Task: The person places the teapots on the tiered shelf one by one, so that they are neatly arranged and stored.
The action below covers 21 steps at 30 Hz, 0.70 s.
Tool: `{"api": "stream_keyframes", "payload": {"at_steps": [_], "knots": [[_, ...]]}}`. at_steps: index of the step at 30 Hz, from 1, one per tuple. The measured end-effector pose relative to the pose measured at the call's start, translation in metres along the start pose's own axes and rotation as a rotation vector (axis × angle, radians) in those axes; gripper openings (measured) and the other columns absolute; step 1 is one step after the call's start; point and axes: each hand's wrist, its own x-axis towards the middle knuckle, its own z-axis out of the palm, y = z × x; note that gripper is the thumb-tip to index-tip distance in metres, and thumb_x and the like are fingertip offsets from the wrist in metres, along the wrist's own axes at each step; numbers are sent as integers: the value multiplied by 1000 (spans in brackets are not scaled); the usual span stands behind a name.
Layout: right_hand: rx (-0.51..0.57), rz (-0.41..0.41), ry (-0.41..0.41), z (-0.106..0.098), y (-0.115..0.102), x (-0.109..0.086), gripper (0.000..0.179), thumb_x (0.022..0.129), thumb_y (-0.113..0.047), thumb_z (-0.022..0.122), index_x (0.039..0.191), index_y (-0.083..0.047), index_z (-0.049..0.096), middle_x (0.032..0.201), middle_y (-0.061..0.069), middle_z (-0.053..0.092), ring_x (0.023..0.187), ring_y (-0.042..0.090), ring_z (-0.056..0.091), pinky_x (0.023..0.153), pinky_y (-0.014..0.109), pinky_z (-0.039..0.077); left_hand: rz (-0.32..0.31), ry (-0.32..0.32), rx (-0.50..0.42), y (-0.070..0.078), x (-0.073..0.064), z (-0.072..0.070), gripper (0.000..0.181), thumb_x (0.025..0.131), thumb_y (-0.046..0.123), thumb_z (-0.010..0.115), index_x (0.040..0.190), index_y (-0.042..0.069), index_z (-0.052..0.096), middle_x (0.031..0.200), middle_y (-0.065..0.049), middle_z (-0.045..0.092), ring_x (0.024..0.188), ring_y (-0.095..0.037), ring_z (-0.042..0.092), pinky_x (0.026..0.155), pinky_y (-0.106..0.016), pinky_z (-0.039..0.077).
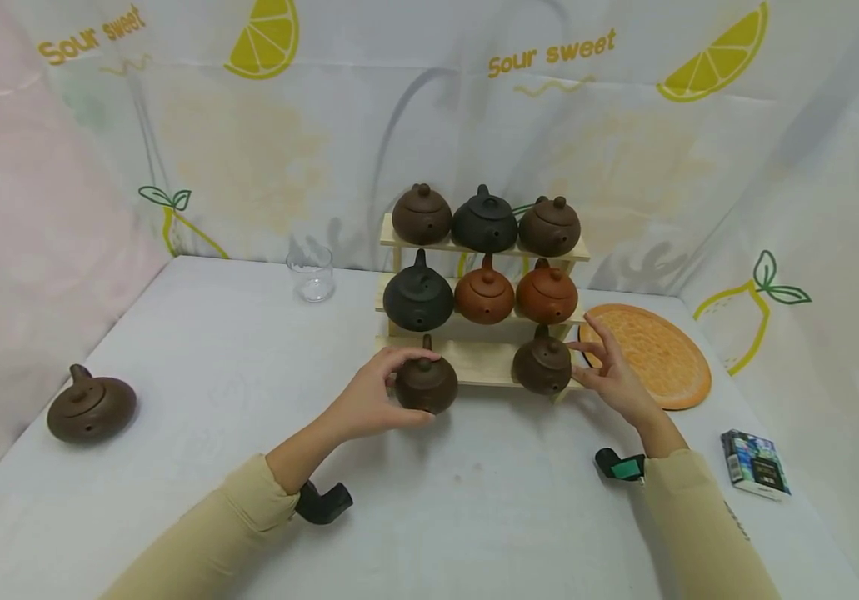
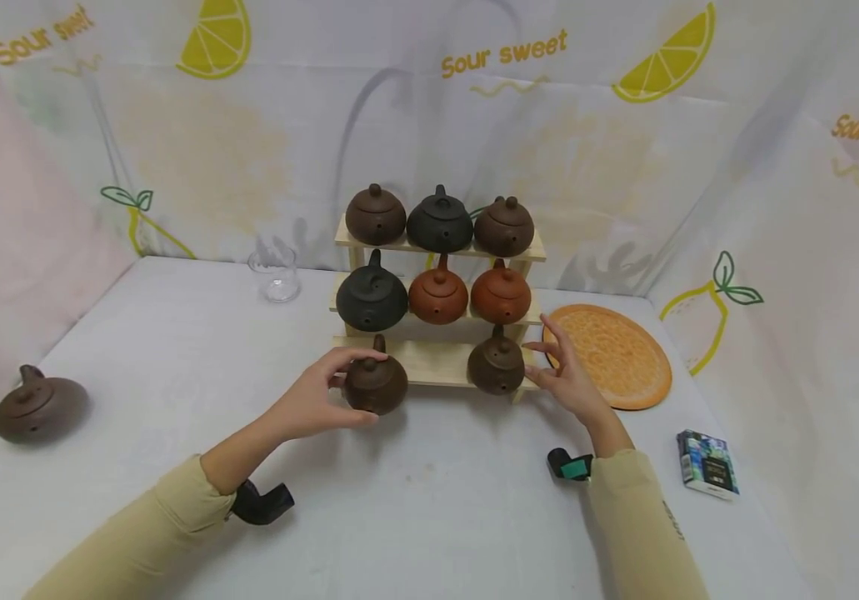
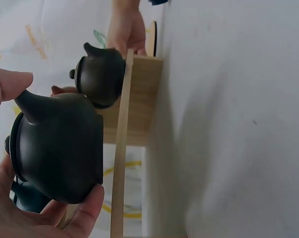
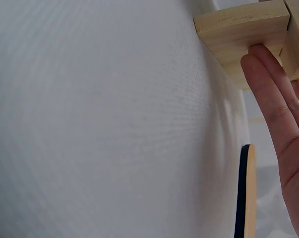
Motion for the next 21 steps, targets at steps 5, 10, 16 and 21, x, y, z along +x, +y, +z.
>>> {"api": "stream_keyframes", "payload": {"at_steps": [5,10,16,21], "knots": [[3,3,1,0,0,0,83,91,10,50,150,-27,5,120,-1,43,89,7,60,78,18,47,36,-37,-39,3,12,14,64,66,12,83,124,18,57,121,1,54,110,-17,47,85,-39,44],[8,17,1,0,0,0,83,91,9,51,150,-28,5,120,-1,43,91,6,60,79,18,47,68,-58,-21,6,24,25,63,66,14,82,124,18,57,119,1,56,109,-16,48,88,-37,42],[11,17,-2,0,0,1,83,91,10,50,150,-28,5,121,0,43,91,6,60,79,18,47,47,-70,59,8,38,34,62,66,19,83,123,22,58,118,3,55,109,-16,46,92,-38,38],[-2,28,3,0,0,1,84,91,10,50,150,-29,5,123,5,41,91,6,60,79,18,47,17,-81,72,11,46,40,62,66,21,83,123,23,58,119,1,54,109,-17,47,91,-39,38]]}}
